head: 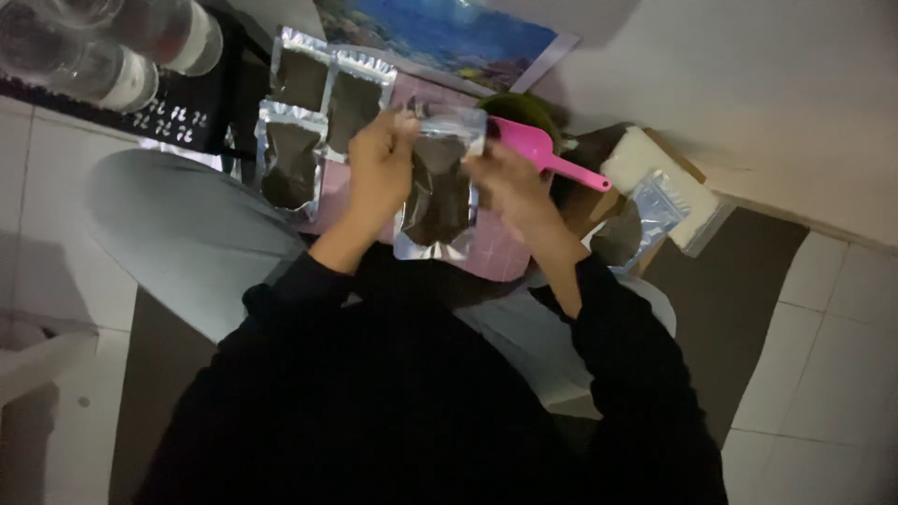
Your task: Filling small silver pouches with dark powder using a pink plastic scoop
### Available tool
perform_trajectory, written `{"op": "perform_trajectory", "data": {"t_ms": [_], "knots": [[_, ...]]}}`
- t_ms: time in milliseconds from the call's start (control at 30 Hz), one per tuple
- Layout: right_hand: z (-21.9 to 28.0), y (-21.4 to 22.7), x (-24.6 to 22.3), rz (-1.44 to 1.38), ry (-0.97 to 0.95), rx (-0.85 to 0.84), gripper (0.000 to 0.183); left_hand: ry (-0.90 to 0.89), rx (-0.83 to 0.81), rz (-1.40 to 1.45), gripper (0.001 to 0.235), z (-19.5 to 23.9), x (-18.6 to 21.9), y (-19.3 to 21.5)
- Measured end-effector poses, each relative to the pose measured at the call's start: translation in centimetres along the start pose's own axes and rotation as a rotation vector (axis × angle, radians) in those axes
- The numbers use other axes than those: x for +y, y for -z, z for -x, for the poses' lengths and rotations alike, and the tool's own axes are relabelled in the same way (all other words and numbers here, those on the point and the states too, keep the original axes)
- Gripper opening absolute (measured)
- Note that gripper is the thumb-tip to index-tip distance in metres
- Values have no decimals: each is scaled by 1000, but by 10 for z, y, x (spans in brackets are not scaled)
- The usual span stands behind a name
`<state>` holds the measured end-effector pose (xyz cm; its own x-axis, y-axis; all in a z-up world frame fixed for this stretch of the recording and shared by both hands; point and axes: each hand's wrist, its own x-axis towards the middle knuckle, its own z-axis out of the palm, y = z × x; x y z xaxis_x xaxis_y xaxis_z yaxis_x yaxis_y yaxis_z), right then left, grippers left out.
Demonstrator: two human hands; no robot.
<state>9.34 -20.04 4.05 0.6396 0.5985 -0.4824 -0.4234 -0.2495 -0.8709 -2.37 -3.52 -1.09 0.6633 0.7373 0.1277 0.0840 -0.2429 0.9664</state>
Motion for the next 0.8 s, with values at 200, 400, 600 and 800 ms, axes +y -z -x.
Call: {"op": "perform_trajectory", "data": {"t_ms": [200, 400, 600, 800], "knots": [[15, 0, 24, 95, -25, -139, 42, 361, -138, 308, 37, 5, 41, 29], [-7, 16, 59, 327, 156, 8, 13, 455, -142, 365, 12, 24, -53, 15], [6, -37, 54, 226, 210, 275, 38, 557, -102, 503, 25, 44, -29, 16], [-2, -72, 83, -15, 213, 401, 18, 584, -50, 302, 30, 59, -128, 13]]}}
